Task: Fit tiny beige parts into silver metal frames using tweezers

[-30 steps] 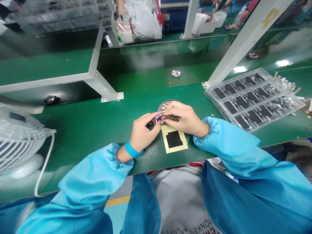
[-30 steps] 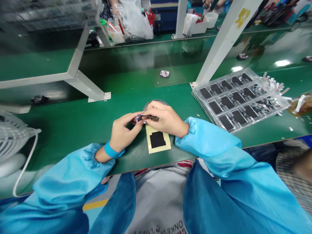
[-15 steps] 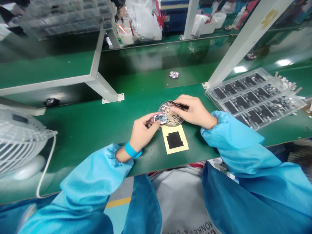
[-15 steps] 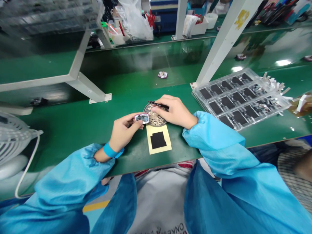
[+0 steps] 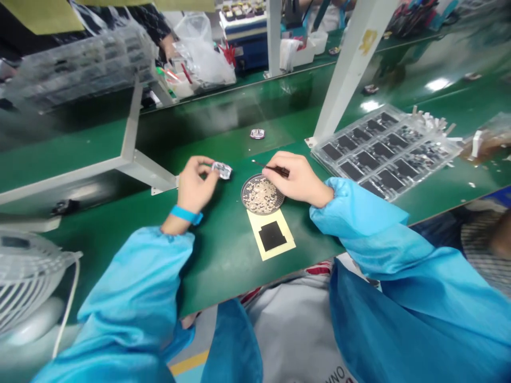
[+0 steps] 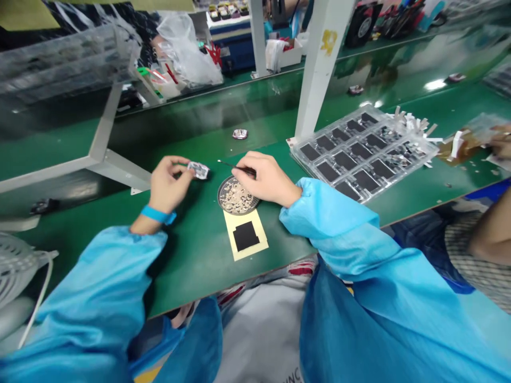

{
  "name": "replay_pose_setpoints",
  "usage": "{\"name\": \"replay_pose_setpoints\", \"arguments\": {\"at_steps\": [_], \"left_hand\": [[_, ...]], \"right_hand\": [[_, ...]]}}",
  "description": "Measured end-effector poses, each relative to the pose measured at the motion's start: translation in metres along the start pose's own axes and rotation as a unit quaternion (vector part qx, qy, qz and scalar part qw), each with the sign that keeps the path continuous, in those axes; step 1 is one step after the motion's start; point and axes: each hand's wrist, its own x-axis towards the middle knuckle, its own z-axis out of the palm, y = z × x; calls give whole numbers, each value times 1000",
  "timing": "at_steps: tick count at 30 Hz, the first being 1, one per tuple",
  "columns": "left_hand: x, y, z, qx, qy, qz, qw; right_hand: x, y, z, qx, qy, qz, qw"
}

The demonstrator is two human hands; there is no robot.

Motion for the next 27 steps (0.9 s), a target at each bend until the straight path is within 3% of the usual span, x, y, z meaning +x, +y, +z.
{"name": "replay_pose_setpoints", "arguments": {"at_steps": [3, 5, 8, 10, 12, 14, 16, 19, 21, 23, 25, 27], "left_hand": [[53, -9, 13, 96, 21, -18, 995], [76, -1, 32, 166, 28, 22, 985], [94, 28, 72, 173, -30, 58, 983], [101, 47, 100, 171, -68, 25, 982], [106, 60, 121, 194, -71, 0, 979], [111, 63, 131, 210, -66, 9, 975], [115, 58, 129, 213, -80, 22, 974], [117, 43, 109, 208, -109, 9, 972], [114, 35, 90, 188, -118, -17, 975], [102, 31, 69, 123, -111, -39, 985], [79, 34, 48, 2, -89, -42, 995], [42, 42, 28, -149, -86, -43, 984]], "right_hand": [[7, 15, -8, -40, 30, 16, 999], [9, 26, -10, -62, 48, 18, 997], [10, 40, -10, -88, 58, 16, 994], [9, 47, -10, -113, 53, 23, 992], [8, 52, -11, -140, 42, 28, 989], [8, 54, -15, -150, 48, 25, 987], [10, 49, -21, -128, 80, 24, 988], [12, 30, -29, -30, 95, 37, 994], [9, 12, -30, 63, 27, 46, 997], [2, -5, -27, 147, -80, 46, 985], [-9, -16, -20, 191, -165, 44, 967], [-21, -20, -12, 186, -198, 43, 961]]}}
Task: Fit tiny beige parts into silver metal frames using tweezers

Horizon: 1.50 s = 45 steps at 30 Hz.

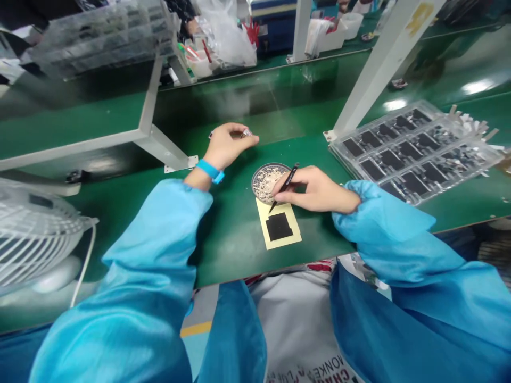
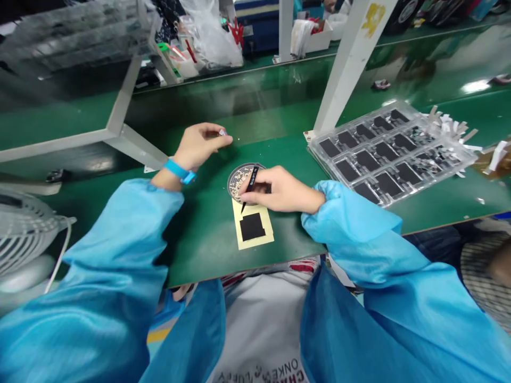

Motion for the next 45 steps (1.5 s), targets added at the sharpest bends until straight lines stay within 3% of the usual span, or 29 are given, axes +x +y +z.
{"name": "replay_pose_setpoints", "arguments": {"at_steps": [2, 5, 9, 17, 22, 26, 33, 45], "left_hand": [[-47, 7, -7, -125, -74, -28, 989], [-108, 9, -12, -204, -188, -68, 958], [-144, 1, -10, -167, -257, -90, 948], [-152, -2, -3, 56, -231, 39, 971], [-158, 1, -1, 100, -226, 50, 968], [-158, -1, 1, 48, -211, 32, 976], [-155, -1, 6, -131, -153, -52, 978], [-155, 4, 12, -210, -132, -81, 966]], "right_hand": [[-5, 4, 10, -27, -1, -2, 1000], [-7, 10, 16, -57, 4, -13, 998], [-5, 13, 14, -74, 9, -17, 997], [-6, 16, 15, -73, -1, -5, 997], [-6, 11, 14, -27, 16, 9, 999], [-6, 1, 9, 10, 93, 7, 996], [-9, -3, 15, -32, 181, -87, 979], [-9, -7, 22, -48, 203, -129, 970]]}}
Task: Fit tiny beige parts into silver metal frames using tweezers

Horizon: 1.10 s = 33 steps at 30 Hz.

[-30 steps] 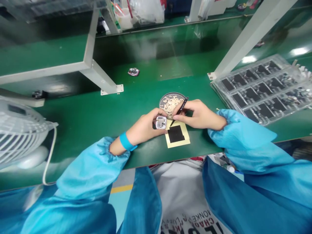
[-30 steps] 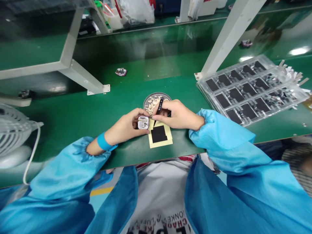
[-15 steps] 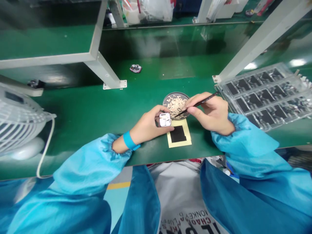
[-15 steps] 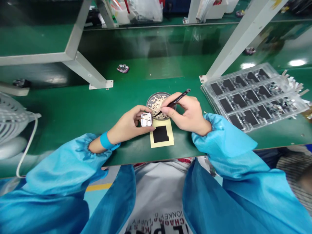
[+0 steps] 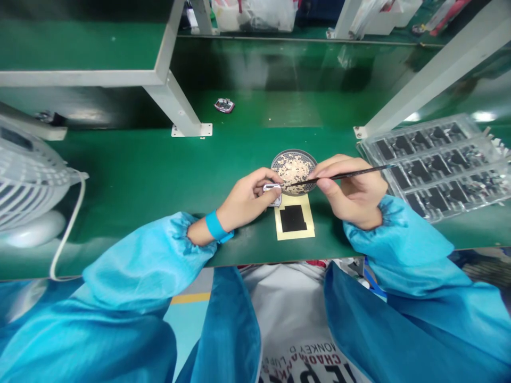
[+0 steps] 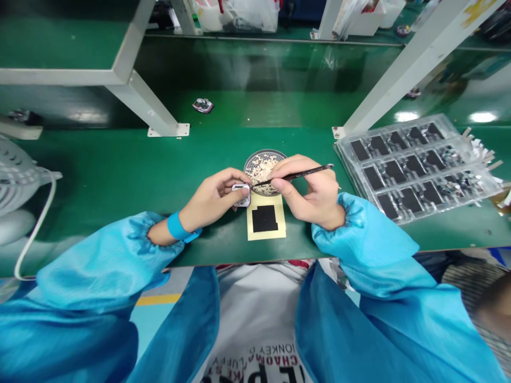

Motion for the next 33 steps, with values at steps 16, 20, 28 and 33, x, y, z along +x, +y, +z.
{"name": "replay_pose_setpoints", "arguments": {"at_steps": [16, 20, 28, 33], "left_hand": [[-1, -11, -1, 28, 8, 7, 1000], [-1, -13, -2, 36, 9, 11, 999], [-1, -12, -1, 35, 11, 10, 999], [-1, -7, -1, 12, 13, 7, 1000]], "right_hand": [[-2, 5, 5, -25, -100, -34, 994], [-2, 6, 5, -30, -107, -39, 993], [-1, 4, 5, -36, -119, -38, 992], [1, 1, 2, -28, -85, 4, 996]]}}
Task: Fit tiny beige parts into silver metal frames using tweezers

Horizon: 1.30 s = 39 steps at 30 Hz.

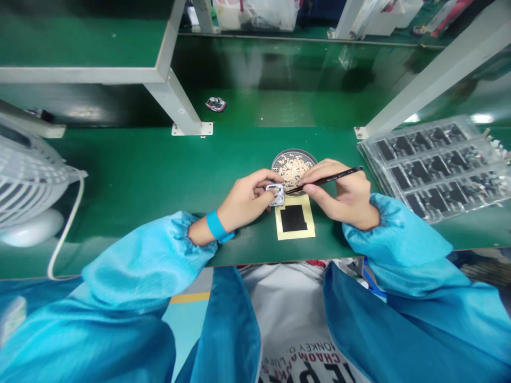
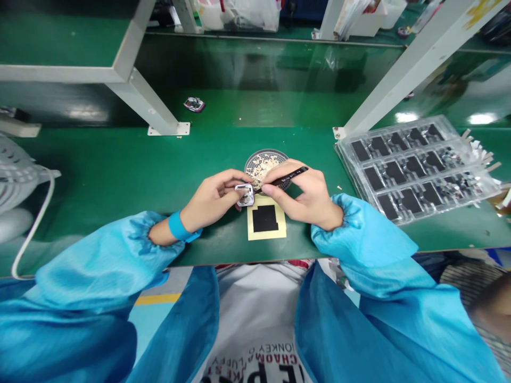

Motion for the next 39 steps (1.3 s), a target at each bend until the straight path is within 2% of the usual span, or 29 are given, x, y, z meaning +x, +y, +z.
{"name": "replay_pose_setpoints", "arguments": {"at_steps": [6, 10, 15, 20, 23, 28, 30, 31, 33, 34, 35, 36, 39], "left_hand": [[0, -3, -1, -1, 0, 21, 1000], [1, -4, -4, 16, 13, 34, 999], [5, 0, -8, -18, -11, 11, 1000], [9, 0, -11, -36, -5, -7, 999], [11, -2, -14, -23, 3, -7, 1000], [10, 2, -16, 16, -3, 0, 1000], [9, 7, -17, 49, 3, -8, 999], [9, 9, -18, 62, 3, -15, 998], [10, 11, -19, 73, -6, -30, 997], [10, 12, -19, 73, -10, -37, 997], [10, 13, -18, 72, -13, -44, 996], [10, 13, -18, 71, -14, -49, 996], [11, 13, -15, 63, -10, -54, 997]], "right_hand": [[-2, 0, 1, -6, -24, 29, 999], [-1, 0, -2, 36, -31, 95, 994], [9, 8, -17, 178, -124, 219, 951], [16, 15, -28, 236, -200, 265, 913], [15, 13, -26, 232, -189, 278, 913], [1, -6, -31, 294, -118, 299, 900], [-3, -12, -50, 262, -105, 317, 905], [-5, -12, -65, 212, -96, 321, 918], [-6, -7, -107, 46, -69, 324, 942], [-7, -2, -133, -57, -41, 318, 946], [-8, 6, -159, -164, -20, 324, 932], [-9, 15, -185, -272, -4, 342, 899], [-11, 44, -248, -501, 29, 420, 756]]}}
